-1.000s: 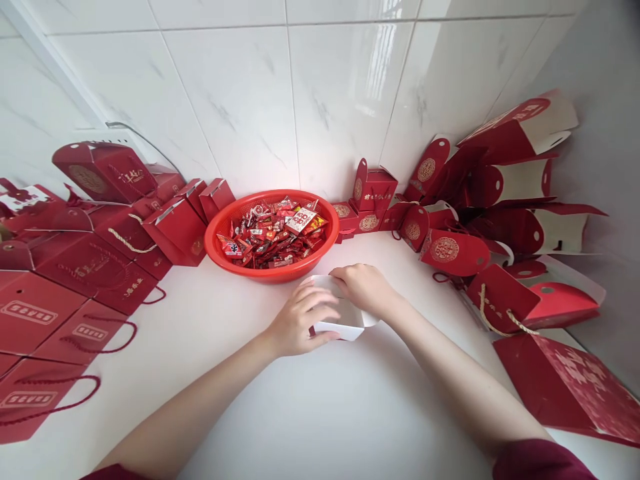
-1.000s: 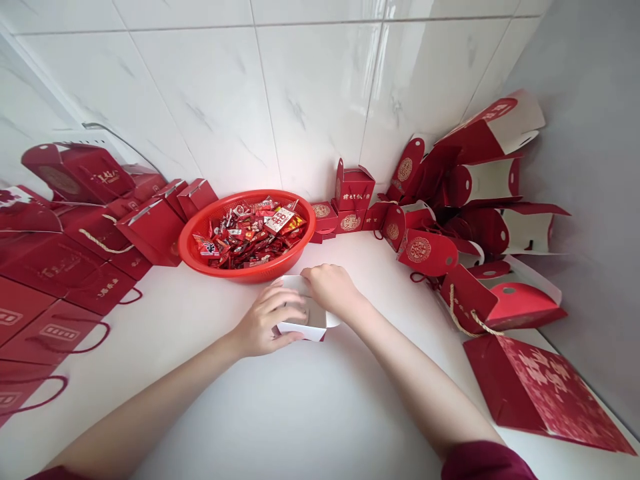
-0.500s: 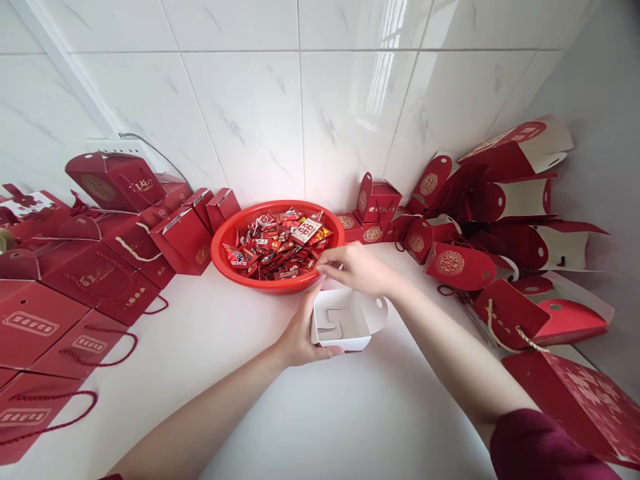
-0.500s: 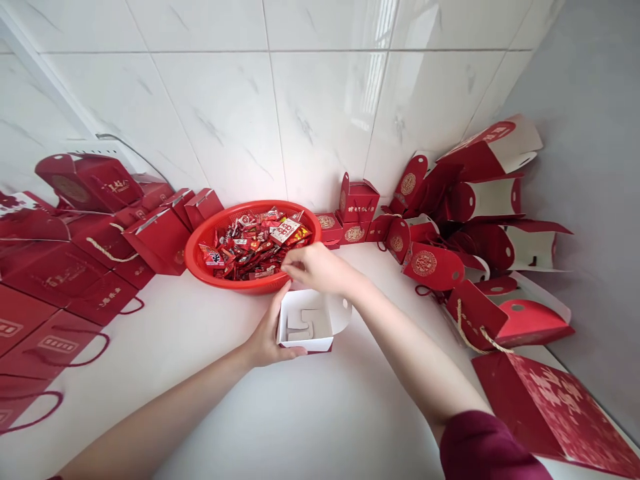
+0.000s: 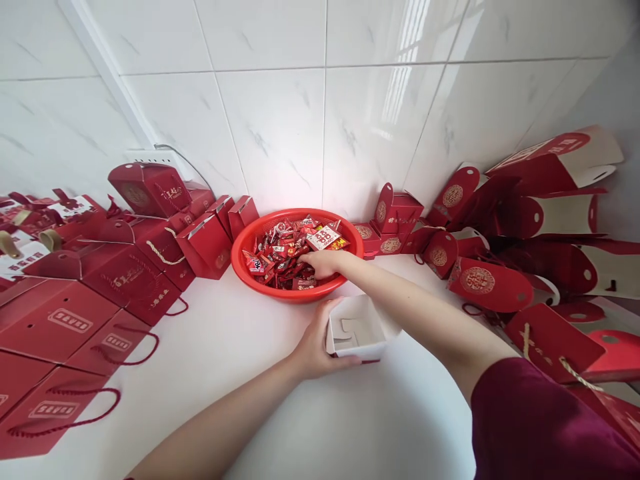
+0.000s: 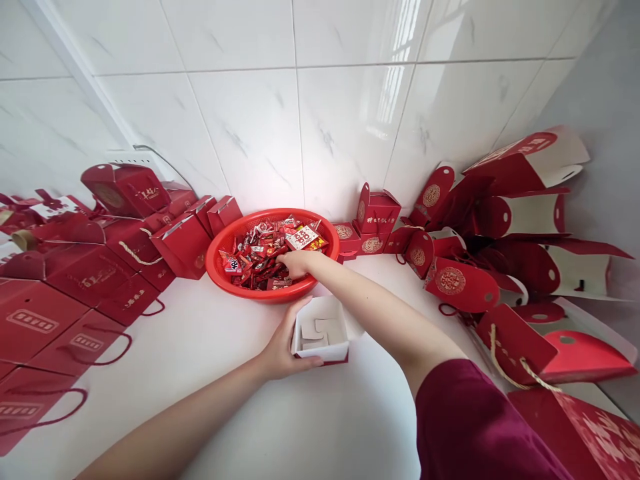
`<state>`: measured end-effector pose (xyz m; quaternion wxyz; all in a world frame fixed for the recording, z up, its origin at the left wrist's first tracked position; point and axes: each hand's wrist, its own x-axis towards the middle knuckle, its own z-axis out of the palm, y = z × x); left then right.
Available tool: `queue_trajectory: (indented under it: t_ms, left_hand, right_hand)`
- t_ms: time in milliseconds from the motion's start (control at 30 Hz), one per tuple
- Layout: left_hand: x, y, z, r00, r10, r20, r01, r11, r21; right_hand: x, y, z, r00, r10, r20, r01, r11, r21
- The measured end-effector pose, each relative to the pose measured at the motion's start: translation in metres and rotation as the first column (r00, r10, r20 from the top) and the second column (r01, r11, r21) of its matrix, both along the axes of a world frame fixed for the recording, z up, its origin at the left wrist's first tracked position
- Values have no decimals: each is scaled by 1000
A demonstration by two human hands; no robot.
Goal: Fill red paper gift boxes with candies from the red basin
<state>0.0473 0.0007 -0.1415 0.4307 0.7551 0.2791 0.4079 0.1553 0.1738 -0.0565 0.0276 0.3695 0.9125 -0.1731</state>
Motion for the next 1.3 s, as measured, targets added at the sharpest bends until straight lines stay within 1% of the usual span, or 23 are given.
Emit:
queue_trajectory:
  t_ms: [100, 200, 333, 400, 500, 600, 700, 733, 800, 833, 867, 900, 933, 967, 1000, 1033, 1067, 1133, 1167, 1200, 1233, 1300]
  left_hand:
    - [0, 0, -1, 998, -31, -55, 33, 999, 40]
    - [0, 0, -1, 997, -40, -60, 42, 999, 32]
    - [-1, 0, -1, 998, -46, -51, 46, 999, -2]
    - [-1, 1, -2, 998, -43, -49, 43, 999, 5]
    - [-1, 1, -3, 998, -39, -58, 40, 999, 18]
    - [-1, 0, -4, 998, -28, -63, 27, 999, -23]
    - [-1, -1, -4, 999, -26, -31, 24, 997, -76]
    - [0, -2, -4, 1000, -29, -11, 28, 996, -86]
    - [1, -2, -3, 999, -28, 23, 30, 995, -99]
    - [1, -2, -3, 999, -26, 33, 30, 994, -101]
    - [2, -2, -2, 999, -31, 38, 35, 994, -102]
    - [2, -2, -2, 998, -40, 40, 44, 994, -98]
    - [2, -2, -3, 998, -48, 41, 52, 995, -91]
    - [2, -2, -3, 998, -52, 38, 55, 995, -82]
    - [2, -1, -3, 998, -50, 32, 52, 996, -72]
    - [2, -1, -4, 999, -40, 24, 42, 997, -64]
    - [2, -1, -5, 1000, -26, 14, 27, 998, -55]
    - [1, -1, -6, 1000, -12, -5, 12, 999, -43]
    - [1, -1, -6, 1000, -17, -8, 17, 999, -38]
    - [1, -1, -6, 1000, -24, -9, 24, 999, -36]
    - [1, -1, -6, 999, -31, -11, 30, 999, -38]
    - [1, -1, -6, 999, -36, -26, 34, 998, -48]
  right_hand:
    - [-1, 3, 2, 1000, 4, -27, -5, 999, -37]
    - [3, 8, 5, 995, -18, -101, 8, 995, -103]
    - [12, 13, 4, 970, -125, -207, 80, 974, -212]
    - [16, 12, 4, 954, -172, -245, 108, 961, -256]
    - [24, 3, 11, 926, -216, -309, 131, 953, -273]
    - [36, -14, 26, 886, -245, -394, 158, 958, -240]
    - [60, -43, 42, 828, -265, -494, 187, 961, -202]
    - [70, -55, 48, 798, -269, -539, 197, 962, -189]
    - [92, -83, 57, 671, -237, -702, 202, 970, -135]
    - [103, -98, 61, 639, -241, -731, 202, 969, -144]
    - [113, -113, 65, 645, -272, -714, 191, 962, -194]
    - [121, -127, 67, 677, -289, -677, 166, 956, -242]
    - [127, -139, 69, 721, -278, -635, 137, 955, -262]
    - [129, -150, 69, 780, -260, -569, 132, 957, -257]
    - [129, -158, 67, 836, -244, -492, 158, 965, -209]
    - [126, -165, 64, 886, -231, -402, 200, 972, -120]
    - [121, -170, 60, 923, -241, -299, 253, 968, -1]
    - [107, -175, 49, 946, -307, -103, 322, 917, 234]
    - [99, -175, 43, 942, -335, -27, 327, 894, 306]
    - [91, -175, 37, 938, -344, 31, 313, 886, 343]
    - [85, -174, 31, 939, -335, 80, 289, 892, 348]
    - [76, -171, 23, 944, -289, 158, 231, 923, 307]
